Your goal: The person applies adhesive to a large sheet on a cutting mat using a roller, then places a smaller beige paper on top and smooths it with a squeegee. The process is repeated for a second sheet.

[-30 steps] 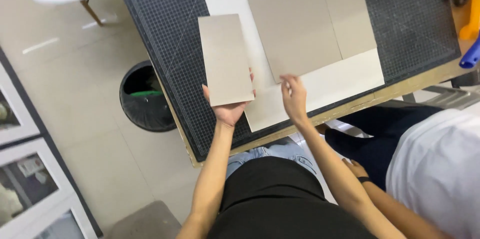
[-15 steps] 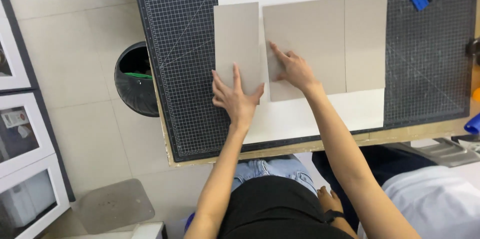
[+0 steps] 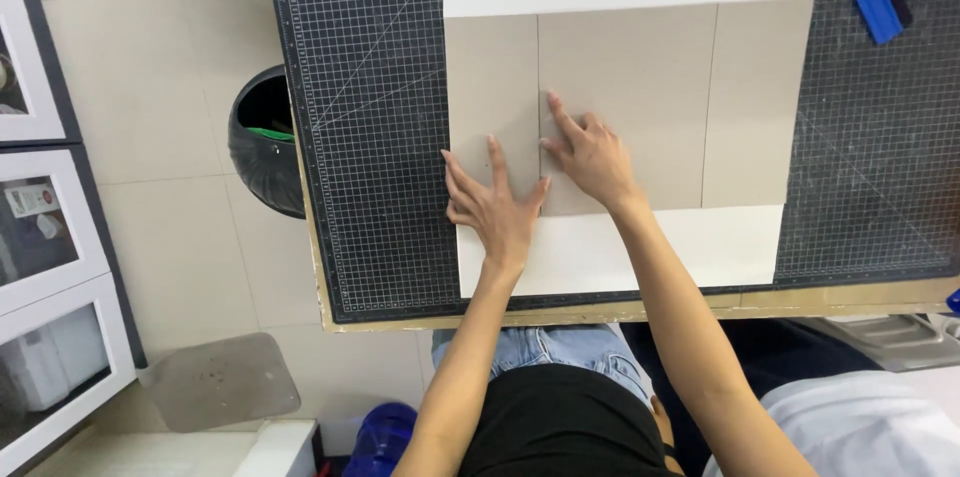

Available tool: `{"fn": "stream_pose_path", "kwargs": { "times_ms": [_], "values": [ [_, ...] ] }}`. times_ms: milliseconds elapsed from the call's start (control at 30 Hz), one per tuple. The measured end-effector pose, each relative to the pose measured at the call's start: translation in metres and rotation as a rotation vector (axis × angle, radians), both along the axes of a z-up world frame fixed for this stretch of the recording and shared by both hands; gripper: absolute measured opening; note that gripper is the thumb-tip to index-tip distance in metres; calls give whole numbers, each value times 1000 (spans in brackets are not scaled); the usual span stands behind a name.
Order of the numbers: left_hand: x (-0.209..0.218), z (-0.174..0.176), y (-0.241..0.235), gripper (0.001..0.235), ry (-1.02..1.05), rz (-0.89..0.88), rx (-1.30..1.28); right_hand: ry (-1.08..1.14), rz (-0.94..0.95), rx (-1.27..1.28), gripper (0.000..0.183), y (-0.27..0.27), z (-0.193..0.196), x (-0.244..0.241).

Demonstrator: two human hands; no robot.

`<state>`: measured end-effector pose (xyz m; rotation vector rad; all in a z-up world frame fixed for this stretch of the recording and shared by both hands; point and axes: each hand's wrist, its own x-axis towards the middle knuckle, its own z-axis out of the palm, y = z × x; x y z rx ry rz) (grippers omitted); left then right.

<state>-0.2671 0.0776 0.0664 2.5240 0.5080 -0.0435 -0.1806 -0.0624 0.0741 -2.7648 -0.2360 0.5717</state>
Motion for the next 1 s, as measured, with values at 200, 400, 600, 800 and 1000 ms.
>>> {"fn": "stream_pose_path", "kwargs": {
  "times_ms": [200,400,600,800,1000],
  "values": [
    [-1,-2,-1,91,2,-2,-45,-35,-33,-23,73,4,5,-4],
    [-4,-10,1,91,10,-20,-48,-63,-53,-23,77,5,1,-8],
    [-9,-19,6,91,9,-52,-33,-71,-18,-50,81,5,6,-9],
    [-14,-15,10,100,75,-78,41,-90,-17,-44,83,-1,-25,-10],
    [-22,-20,12,106,74,-89,134,-104,-19,-63,88,-2,-36,-10]
  ]
}}
